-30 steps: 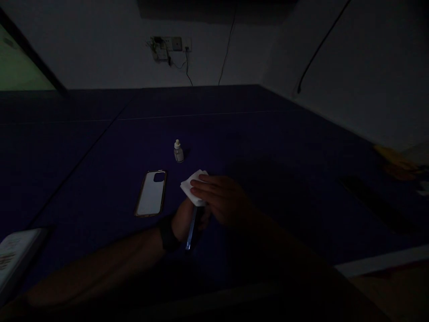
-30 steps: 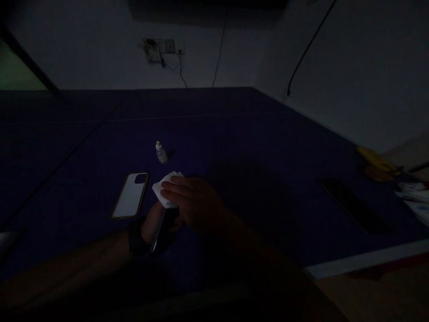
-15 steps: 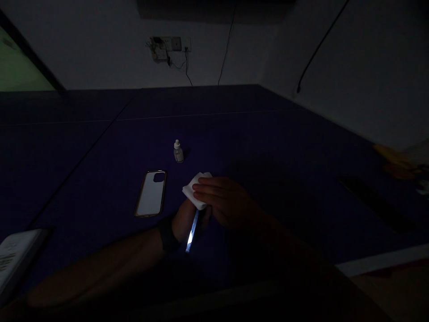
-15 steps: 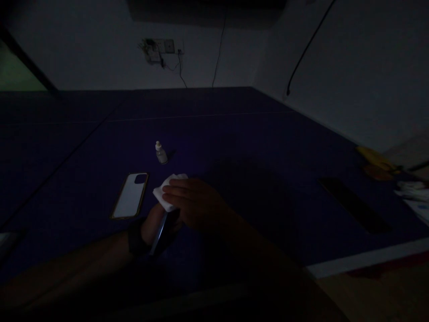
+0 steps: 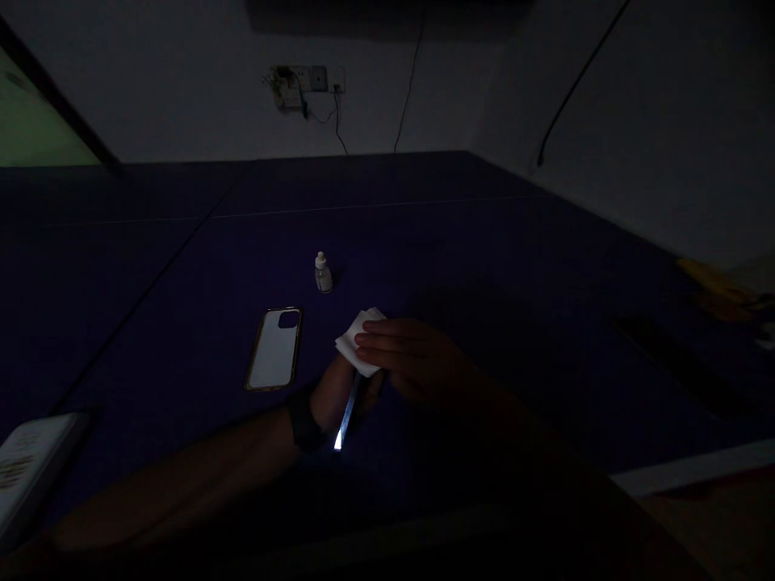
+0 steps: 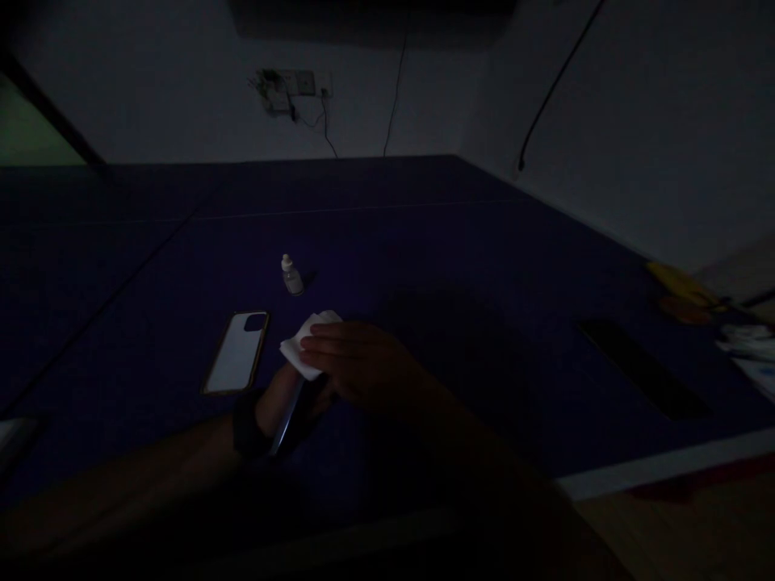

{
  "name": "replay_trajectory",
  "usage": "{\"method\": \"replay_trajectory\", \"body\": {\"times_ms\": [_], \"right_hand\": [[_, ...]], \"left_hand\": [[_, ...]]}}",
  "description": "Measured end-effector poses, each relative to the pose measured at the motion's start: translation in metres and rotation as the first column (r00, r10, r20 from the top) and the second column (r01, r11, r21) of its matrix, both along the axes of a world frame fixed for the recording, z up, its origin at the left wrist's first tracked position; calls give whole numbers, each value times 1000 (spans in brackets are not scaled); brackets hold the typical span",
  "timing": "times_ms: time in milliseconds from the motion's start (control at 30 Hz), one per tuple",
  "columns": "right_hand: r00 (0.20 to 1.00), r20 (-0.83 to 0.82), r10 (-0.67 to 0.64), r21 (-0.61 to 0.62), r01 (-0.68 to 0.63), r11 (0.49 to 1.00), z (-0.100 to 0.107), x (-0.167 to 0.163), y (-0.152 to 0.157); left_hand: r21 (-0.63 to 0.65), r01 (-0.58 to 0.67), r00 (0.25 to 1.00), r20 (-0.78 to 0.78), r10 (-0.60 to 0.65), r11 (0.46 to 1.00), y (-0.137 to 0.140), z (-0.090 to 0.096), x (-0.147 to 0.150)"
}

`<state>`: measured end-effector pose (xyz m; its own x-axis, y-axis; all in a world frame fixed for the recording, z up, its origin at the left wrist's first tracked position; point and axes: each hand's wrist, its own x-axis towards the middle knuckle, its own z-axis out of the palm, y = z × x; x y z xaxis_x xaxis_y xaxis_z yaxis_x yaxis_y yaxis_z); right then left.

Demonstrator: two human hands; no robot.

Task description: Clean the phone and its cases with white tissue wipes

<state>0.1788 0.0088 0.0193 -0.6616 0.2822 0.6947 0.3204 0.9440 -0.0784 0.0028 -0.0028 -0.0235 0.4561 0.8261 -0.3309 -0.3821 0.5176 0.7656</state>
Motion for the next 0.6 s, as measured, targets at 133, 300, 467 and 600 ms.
{"method": "replay_trajectory", "body": {"times_ms": [133, 300, 467, 600], "right_hand": [[995, -34, -91, -6, 91, 996, -2, 1, 3], [1000, -9, 8, 14, -8, 1000, -2, -3, 1], [996, -48, -71, -17, 70, 997, -2, 0, 1], [995, 53, -86, -6, 87, 996, -1, -4, 2]], "left_hand": [[57, 81, 995, -59, -77, 995, 1, 6, 3], [99, 77, 994, -84, -69, 992, 1, -3, 2], [65, 105, 993, -68, -101, 992, 1, 2, 3], [53, 88, 994, -64, -85, 995, 3, -1, 4]]}}
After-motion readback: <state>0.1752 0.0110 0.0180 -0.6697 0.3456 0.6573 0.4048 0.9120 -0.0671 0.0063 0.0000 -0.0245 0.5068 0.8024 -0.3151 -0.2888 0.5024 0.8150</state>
